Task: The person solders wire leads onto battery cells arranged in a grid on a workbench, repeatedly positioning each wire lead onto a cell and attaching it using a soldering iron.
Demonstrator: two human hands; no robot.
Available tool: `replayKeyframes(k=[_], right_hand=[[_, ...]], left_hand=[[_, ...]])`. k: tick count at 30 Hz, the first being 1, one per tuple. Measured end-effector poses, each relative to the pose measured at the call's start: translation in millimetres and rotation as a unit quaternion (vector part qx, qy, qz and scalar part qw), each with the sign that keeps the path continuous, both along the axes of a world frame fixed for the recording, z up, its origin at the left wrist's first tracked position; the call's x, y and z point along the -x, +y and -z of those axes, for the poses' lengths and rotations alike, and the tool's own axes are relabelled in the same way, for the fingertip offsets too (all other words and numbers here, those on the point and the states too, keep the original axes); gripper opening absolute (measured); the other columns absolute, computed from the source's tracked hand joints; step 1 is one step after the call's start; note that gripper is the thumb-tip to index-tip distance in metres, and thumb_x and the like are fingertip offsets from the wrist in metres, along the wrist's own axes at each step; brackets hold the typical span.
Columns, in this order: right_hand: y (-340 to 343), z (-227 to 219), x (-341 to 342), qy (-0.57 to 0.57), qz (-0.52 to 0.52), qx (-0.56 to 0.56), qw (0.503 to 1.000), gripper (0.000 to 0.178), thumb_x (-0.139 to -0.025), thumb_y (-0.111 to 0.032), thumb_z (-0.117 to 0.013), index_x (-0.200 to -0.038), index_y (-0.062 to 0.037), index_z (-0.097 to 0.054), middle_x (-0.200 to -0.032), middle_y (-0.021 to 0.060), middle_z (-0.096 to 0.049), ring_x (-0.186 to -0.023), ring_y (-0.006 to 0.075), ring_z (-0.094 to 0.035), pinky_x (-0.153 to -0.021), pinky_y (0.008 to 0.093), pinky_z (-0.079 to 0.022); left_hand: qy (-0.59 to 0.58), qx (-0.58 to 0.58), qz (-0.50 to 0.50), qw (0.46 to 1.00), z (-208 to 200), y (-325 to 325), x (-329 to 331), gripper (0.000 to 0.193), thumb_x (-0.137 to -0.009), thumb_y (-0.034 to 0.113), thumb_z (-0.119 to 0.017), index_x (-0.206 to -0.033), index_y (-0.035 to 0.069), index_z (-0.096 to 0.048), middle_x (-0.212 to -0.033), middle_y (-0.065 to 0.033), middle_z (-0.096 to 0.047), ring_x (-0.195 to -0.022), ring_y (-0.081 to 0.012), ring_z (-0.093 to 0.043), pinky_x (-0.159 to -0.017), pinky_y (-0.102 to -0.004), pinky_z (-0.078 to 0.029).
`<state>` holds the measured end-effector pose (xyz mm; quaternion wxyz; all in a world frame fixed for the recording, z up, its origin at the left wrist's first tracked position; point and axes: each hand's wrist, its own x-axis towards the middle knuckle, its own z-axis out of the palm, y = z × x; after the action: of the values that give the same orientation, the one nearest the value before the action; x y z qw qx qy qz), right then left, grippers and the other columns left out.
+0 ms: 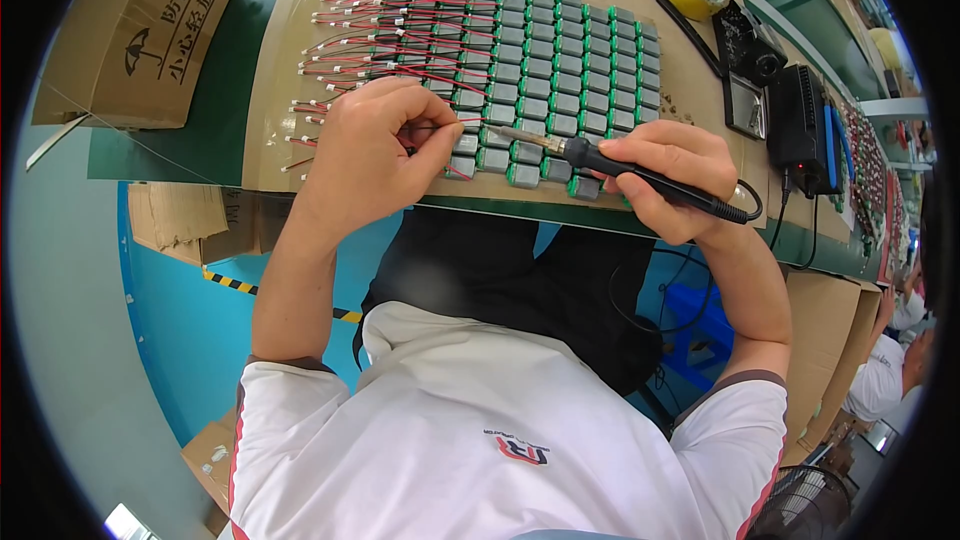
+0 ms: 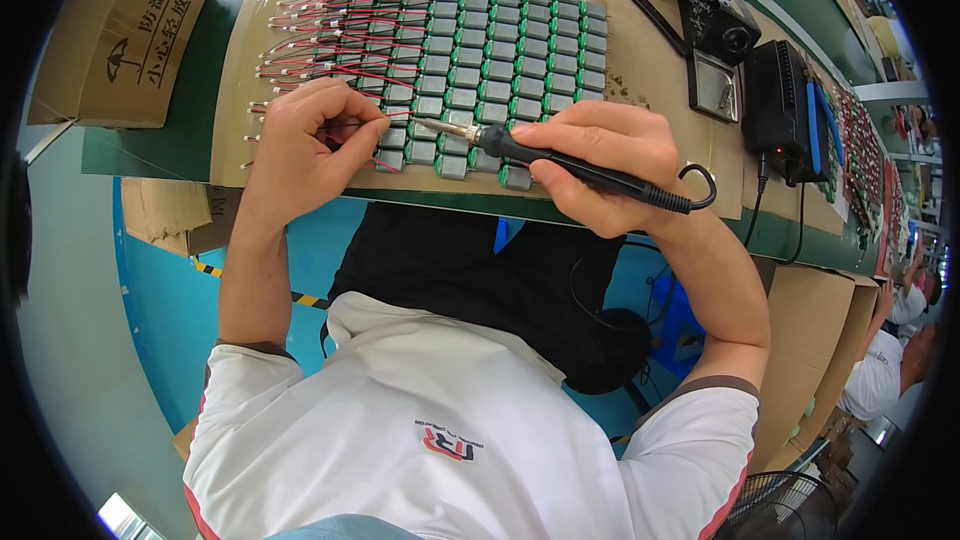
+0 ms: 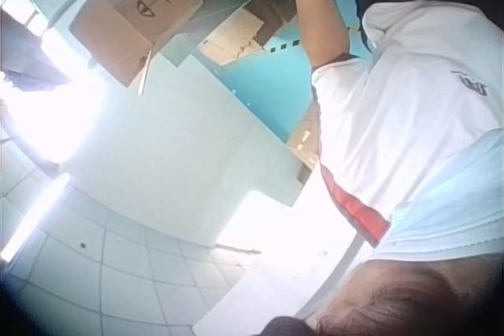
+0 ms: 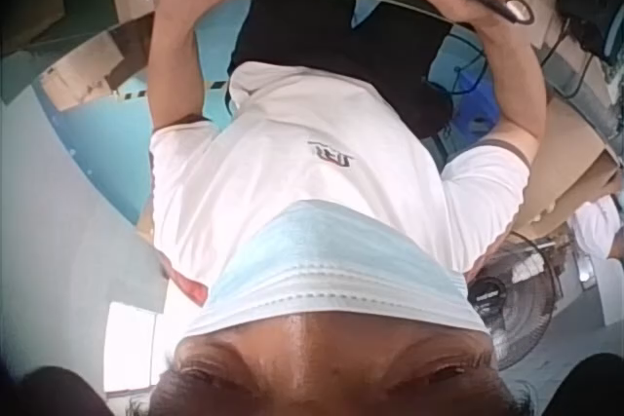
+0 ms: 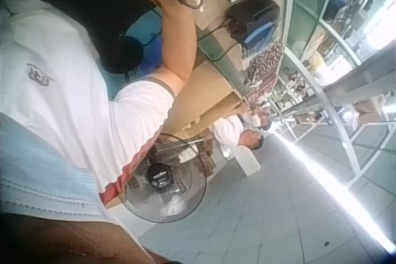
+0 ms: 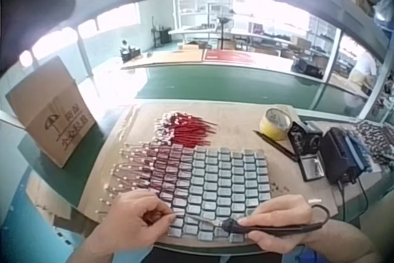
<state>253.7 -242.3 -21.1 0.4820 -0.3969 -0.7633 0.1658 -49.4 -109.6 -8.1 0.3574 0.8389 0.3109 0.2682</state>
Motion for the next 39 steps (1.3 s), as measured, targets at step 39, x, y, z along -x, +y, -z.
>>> replayKeyframes(k=[39], right_hand=[[-3,2,0,0.089,-0.023,0.066,0.994,0.048,-0.109,-0.027,-0.067,-0.135,0.014,-0.067,-0.101,0.0214,-0.077,-0.084,0.0246,-0.081,-0.077,0.0377,-0.068]], left_hand=[[0.007,-0.016,0.005,1.0,2,1,0,0.008,-0.087,0.005,-0.081,-0.086,0.001,-0.074,-0.077,-0.0069,-0.068,-0.067,-0.0191,-0.065,-0.063,-0.0325,-0.054]])
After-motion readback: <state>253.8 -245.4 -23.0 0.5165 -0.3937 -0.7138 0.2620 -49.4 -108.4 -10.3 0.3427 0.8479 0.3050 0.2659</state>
